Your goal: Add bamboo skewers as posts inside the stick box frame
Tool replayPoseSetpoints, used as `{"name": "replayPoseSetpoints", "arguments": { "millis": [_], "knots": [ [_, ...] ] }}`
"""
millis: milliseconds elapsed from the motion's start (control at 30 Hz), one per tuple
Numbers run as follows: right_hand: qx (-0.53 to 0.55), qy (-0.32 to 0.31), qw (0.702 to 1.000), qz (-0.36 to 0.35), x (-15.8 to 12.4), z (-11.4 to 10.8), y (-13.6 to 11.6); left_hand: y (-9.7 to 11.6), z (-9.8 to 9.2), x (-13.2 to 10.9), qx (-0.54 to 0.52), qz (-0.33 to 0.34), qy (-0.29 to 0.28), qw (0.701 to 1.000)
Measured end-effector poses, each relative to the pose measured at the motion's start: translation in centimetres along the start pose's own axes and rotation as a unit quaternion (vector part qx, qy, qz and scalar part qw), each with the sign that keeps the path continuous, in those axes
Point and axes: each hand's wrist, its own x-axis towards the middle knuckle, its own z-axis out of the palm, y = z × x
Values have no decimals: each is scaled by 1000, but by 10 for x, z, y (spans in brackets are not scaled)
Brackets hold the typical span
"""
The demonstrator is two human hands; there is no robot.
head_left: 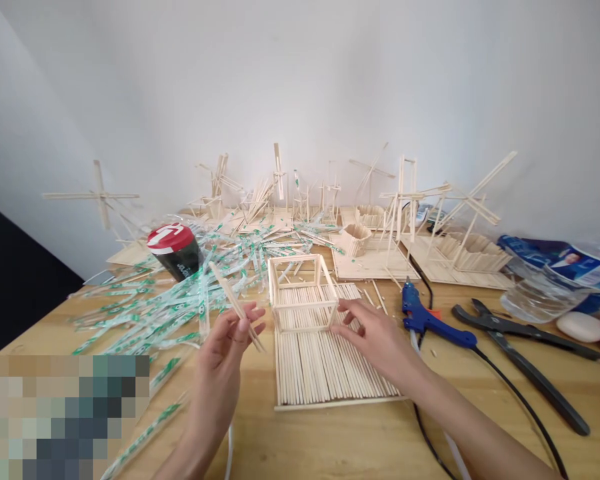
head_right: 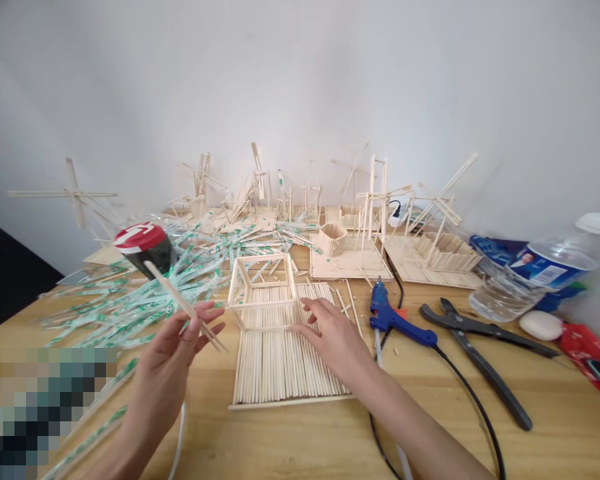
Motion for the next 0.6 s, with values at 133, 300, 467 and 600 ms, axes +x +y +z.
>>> {"name": "replayPoseSetpoints", "arguments": {
  "millis": [133, 300, 467, 600],
  "knots": [
    [36, 54, 997, -42, -11, -13, -25, 8, 5, -12, -2, 56, -51, 997],
    [24, 103, 993, -53, -22, -15, -44, 3, 18, -28, 43, 67, -181, 980],
    [44, 100, 991, -75, -25, -14, -44, -4, 20, -28, 8, 25, -139, 990],
    [87, -37, 991, -98, -35, 3, -49, -9, 21, -26, -28, 0, -143, 989]
  ]
}}
